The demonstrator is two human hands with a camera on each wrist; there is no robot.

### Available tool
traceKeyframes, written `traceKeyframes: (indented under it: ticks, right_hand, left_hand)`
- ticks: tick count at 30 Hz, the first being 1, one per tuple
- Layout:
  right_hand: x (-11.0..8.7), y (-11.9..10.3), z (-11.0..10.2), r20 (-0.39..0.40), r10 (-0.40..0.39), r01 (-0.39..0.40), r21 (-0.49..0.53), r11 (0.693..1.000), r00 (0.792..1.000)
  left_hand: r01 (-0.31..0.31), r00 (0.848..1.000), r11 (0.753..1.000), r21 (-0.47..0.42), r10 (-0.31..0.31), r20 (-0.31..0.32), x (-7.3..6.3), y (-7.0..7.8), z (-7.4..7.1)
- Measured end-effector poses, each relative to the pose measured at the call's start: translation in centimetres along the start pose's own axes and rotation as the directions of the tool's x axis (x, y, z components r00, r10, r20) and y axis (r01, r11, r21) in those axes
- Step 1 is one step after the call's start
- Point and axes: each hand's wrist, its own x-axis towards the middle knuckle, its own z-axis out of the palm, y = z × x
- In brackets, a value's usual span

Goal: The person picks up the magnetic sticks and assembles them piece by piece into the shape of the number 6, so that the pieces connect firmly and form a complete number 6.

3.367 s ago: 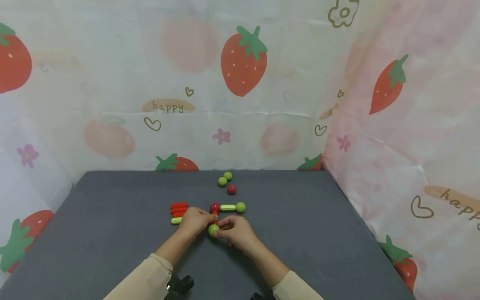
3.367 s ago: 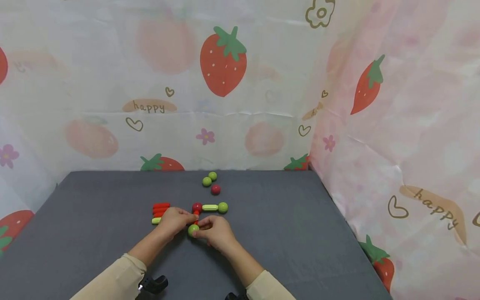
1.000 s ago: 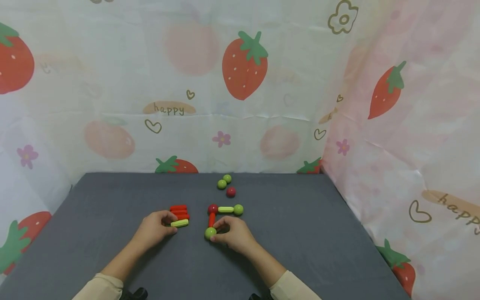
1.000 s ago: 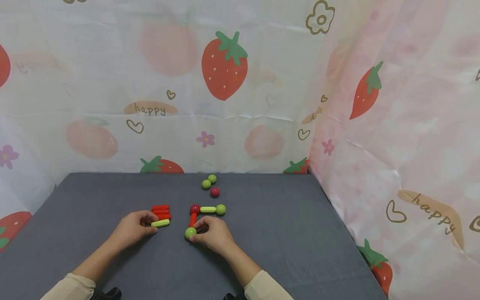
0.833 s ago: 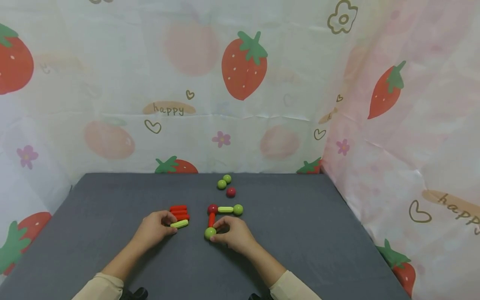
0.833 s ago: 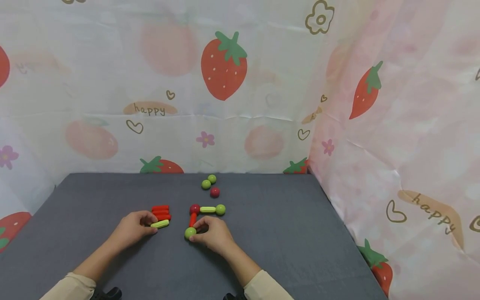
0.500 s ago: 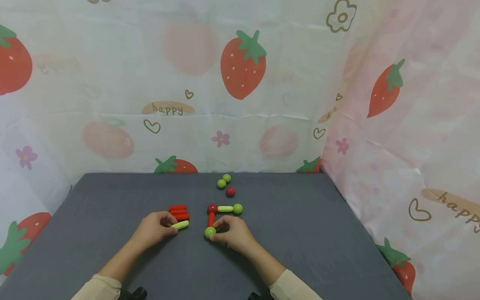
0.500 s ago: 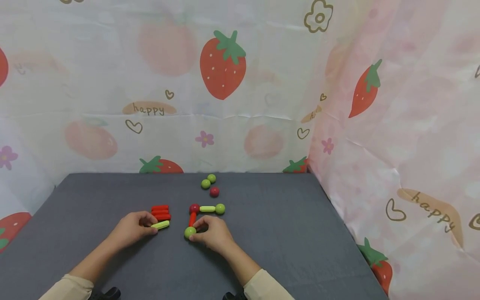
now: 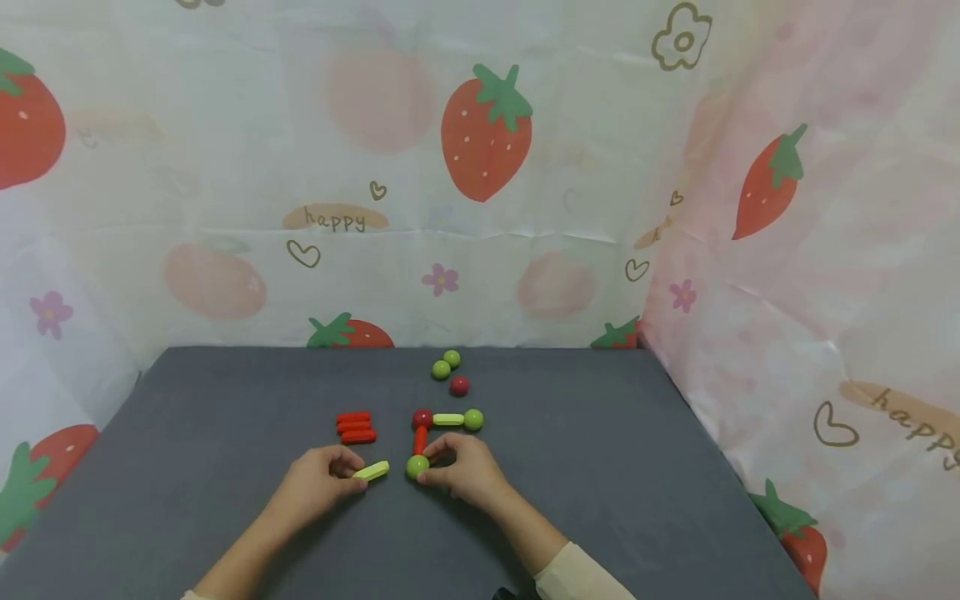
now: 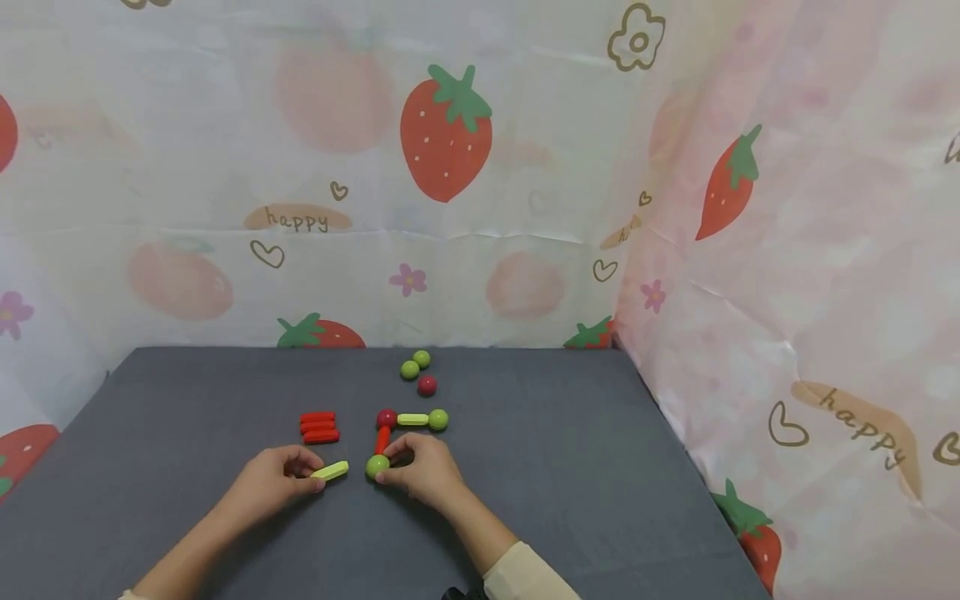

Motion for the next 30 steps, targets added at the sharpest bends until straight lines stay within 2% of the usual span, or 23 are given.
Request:
traceKeyframes:
  ticks: [8,12,20,26,30]
  right_hand:
    - [0.3,0.1,0.1,-0.009,0.007,-0.007,-0.018,1.0,1.0]
    - [0.3,0.0,0.2,-0.02,0.002,-0.002,-0.012,1.0,1.0]
    - [0.1,-0.1,0.4,-0.048,-0.001,0.001,-0.004,1.0,0.999]
    - [0.0,-0.1,0.6,-0.044,-0.002,0.002,-0.002,1.0,0.999]
    - [0.1,-0.1,0.6,-0.047,-0.01,0.01,-0.004,1.0,0.999]
  left_hand:
    - [0.05,0.997,0.998,0.038,-0.048,-0.059,-1.0,0.5,1.3]
    - [0.082,0.995,0.995,0.052,-0.079,-0.067,-1.4,0.9,1.7]
    - [0.084,0.988,0.996,0.008,-0.083,-0.127,-2.5,1.8,2.8]
    - [0.123,0.983,0.992,0.002,-0.121,-0.14,-3.5,2.3,3.8]
    - [0.152,0.978,0.988,-0.002,-0.151,-0.148,-3.7,2.7,4.6]
